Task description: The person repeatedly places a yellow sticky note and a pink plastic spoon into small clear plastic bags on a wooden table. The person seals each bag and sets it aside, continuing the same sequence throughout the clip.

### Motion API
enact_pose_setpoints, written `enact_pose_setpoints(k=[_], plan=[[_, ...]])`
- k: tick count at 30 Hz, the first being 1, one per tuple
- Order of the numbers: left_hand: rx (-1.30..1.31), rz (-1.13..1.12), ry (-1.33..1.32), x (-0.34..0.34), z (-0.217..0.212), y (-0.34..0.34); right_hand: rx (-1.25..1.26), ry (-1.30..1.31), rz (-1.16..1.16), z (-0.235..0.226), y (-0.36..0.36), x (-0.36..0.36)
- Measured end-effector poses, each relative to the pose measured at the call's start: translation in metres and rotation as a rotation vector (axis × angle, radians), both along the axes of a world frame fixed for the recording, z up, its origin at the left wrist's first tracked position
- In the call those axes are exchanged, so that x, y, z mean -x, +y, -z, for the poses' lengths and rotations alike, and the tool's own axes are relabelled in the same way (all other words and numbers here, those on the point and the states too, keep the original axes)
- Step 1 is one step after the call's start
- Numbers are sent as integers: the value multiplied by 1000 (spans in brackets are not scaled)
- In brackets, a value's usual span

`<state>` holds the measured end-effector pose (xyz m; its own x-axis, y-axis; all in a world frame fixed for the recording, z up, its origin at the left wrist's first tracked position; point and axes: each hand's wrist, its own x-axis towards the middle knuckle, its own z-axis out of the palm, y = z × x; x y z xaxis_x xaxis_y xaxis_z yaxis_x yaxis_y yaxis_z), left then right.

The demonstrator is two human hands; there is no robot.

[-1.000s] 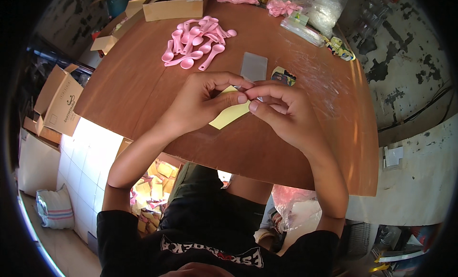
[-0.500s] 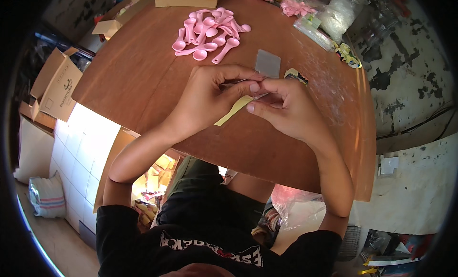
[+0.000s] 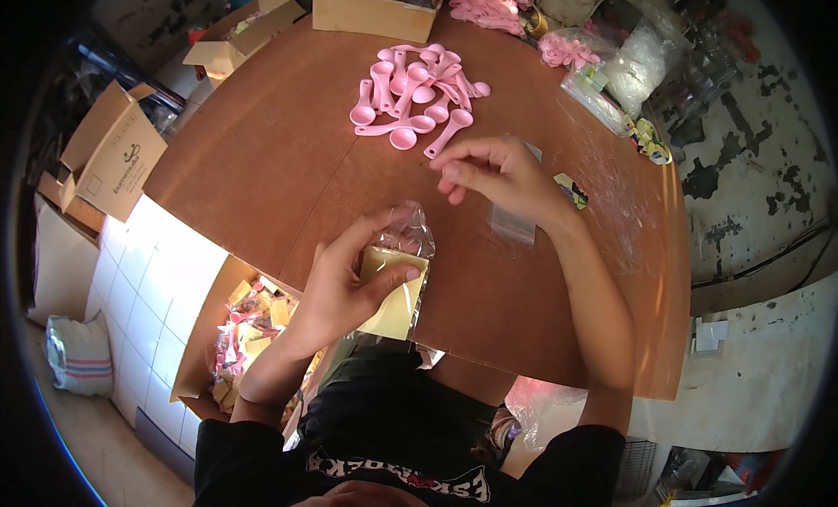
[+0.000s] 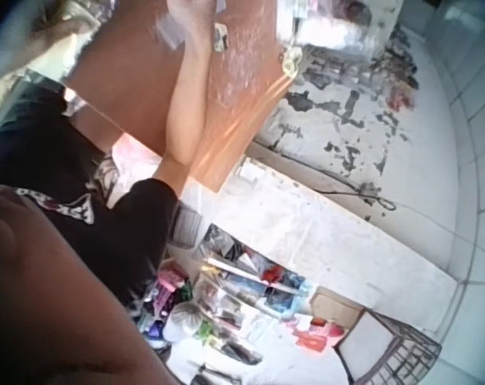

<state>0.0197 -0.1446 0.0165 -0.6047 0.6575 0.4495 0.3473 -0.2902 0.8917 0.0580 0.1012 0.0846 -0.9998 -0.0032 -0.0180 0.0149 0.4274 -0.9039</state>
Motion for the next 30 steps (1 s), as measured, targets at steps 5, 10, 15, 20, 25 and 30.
enact_pose_setpoints(k=[5, 10, 15, 20, 25, 30], plan=[[59, -2, -110, -1, 11, -6, -620, 419, 97, 39, 24, 78], [28, -10, -117, 5, 15, -8, -883, 247, -146, 44, 21, 120], [44, 27, -161, 5, 15, -7, -1007, 240, -40, 43, 12, 120], [40, 67, -206, 7, 12, -2, -832, 437, 145, 32, 21, 83], [117, 102, -225, 2, 8, 3, 145, 358, 339, 6, -6, -1], [-18, 184, -124, -18, 10, 27, 303, 389, 364, -6, -29, -69]])
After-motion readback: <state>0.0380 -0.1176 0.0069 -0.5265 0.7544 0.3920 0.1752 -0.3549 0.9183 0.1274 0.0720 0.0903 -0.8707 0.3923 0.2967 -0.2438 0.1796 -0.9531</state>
